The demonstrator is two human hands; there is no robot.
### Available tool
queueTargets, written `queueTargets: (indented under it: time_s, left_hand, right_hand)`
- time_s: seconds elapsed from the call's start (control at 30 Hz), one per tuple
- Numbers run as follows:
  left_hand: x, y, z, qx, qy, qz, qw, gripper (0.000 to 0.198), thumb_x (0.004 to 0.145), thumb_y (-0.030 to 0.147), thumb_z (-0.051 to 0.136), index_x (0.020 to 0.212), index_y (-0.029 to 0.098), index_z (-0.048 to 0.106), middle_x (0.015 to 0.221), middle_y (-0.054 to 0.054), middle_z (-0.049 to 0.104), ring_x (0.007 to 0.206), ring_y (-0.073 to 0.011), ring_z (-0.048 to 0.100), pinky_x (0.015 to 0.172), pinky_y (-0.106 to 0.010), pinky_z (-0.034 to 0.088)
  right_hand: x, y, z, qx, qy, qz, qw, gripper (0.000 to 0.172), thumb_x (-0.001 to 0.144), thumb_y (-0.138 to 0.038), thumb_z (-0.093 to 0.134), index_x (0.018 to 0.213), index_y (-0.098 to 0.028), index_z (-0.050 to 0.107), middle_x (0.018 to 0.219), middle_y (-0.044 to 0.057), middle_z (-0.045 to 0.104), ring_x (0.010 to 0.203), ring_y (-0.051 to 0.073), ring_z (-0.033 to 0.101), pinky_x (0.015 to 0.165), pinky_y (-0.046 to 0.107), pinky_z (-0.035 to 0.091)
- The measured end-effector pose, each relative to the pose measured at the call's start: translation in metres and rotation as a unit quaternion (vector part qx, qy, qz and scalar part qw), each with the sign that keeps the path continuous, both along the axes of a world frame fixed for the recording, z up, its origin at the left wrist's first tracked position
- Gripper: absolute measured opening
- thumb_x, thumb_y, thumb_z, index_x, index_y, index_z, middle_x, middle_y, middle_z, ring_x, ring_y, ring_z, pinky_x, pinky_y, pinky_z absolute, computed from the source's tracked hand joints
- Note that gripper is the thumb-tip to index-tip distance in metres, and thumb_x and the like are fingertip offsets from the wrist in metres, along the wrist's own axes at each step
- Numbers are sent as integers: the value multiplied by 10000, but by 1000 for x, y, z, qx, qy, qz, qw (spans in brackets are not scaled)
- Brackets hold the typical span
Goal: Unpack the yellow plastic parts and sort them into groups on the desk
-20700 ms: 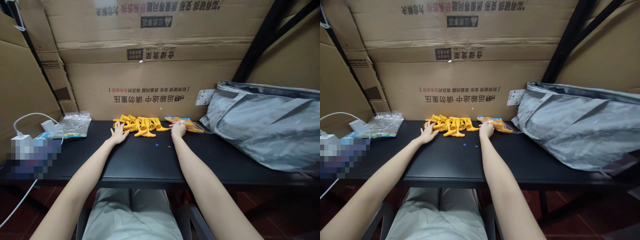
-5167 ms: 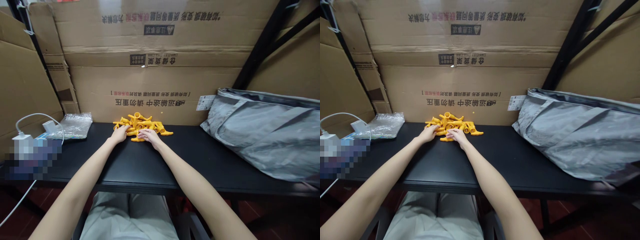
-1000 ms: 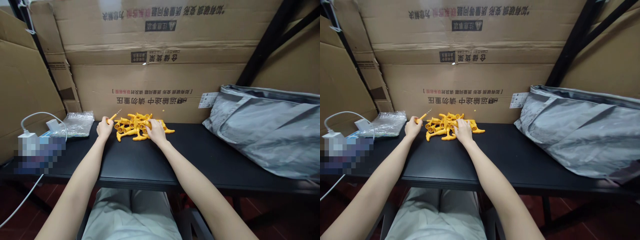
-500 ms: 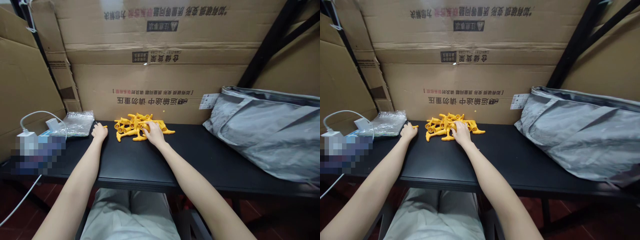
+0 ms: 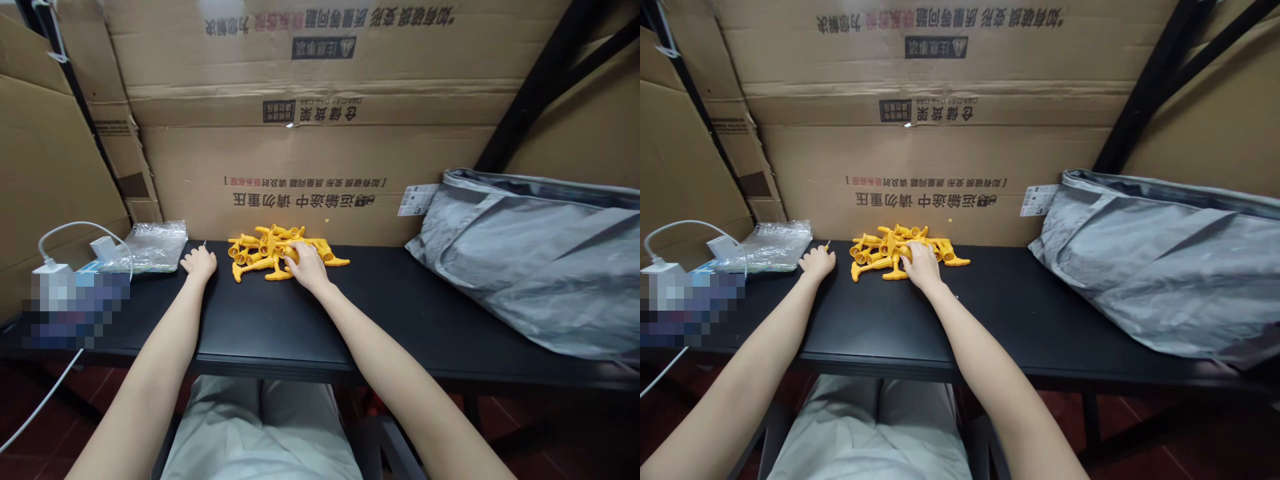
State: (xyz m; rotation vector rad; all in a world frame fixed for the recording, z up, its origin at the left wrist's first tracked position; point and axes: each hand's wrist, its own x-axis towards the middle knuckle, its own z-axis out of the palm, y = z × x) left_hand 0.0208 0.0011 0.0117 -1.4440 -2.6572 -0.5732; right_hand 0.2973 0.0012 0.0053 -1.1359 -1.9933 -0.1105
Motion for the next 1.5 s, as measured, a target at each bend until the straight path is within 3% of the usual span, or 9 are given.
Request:
queueTargets:
  time_s: [0.17,0.3,0.67,0.8,0.93,1.07,1.2,1.37,1.5]
  left_hand:
    - [-5,1,-1,-8,-21,14,1000,466,840,197,448,1302,144,484,1367,-178,498,1246,-343,468,1001,-508,349]
    - [-7,1,-4,-13,-14,-3,1000,455,876,299,421,1311,204,515,1389,-159,463,1269,-371,425,1013,-562,326]
    - [-14,3,-10,9,41,-24,999,448,828,129,403,1222,203,604,1325,-161,505,1250,-313,418,1002,-501,365]
    - [-11,2,-7,19,64,-44,997,392,810,170,449,1117,230,685,1280,-153,530,1231,-312,441,1000,-474,366]
    - [-4,4,-2,-14,31,-79,996,469,786,215,482,1224,233,648,1284,-135,561,1183,-290,518,999,-427,386]
    - [-2,7,-1,-33,12,-78,996,449,823,269,418,1192,233,671,1287,-137,586,1231,-325,494,1009,-488,372]
    - [-4,8,-6,-27,13,-65,997,487,878,322,320,1209,184,648,1374,-164,521,1300,-342,429,1031,-531,342]
    - [-5,11,-17,-59,9,-70,996,549,879,340,337,1325,80,526,1425,-224,453,1331,-341,405,1089,-510,298]
    - [-12,19,-20,-56,-4,-78,995,551,881,336,342,1353,91,489,1448,-220,430,1357,-329,390,1119,-513,268]
  right_hand:
    - [1,1,-1,2,5,4,1000,169,834,-249,552,991,-201,594,1034,127,675,990,312,594,921,492,429]
    - [1,1,-1,2,6,7,1000,176,831,-241,550,996,-198,594,1046,128,675,995,311,595,918,493,435]
    - [1,4,-3,4,8,7,1000,201,817,-229,567,1012,-189,598,1060,127,683,1016,310,610,984,522,398]
    - [1,4,-4,6,9,11,1000,200,823,-238,559,1014,-198,598,1067,125,680,1021,306,607,980,518,400]
    - [0,3,-3,1,6,11,1000,202,825,-235,553,1016,-191,599,1071,129,679,1022,301,608,995,512,386]
    - [0,2,-2,-2,5,12,1000,206,831,-238,550,1025,-190,600,1075,132,676,1029,300,606,992,503,389]
    - [1,1,-1,-6,2,11,1000,207,837,-243,543,1030,-199,602,1075,128,675,1022,306,604,963,509,406]
    - [1,1,-1,-11,1,9,1000,195,842,-240,543,1020,-190,606,1080,135,675,1025,302,599,964,499,406]
    - [2,1,-1,-8,4,10,1000,211,833,-240,553,1031,-186,607,1071,132,678,1023,302,598,987,510,391]
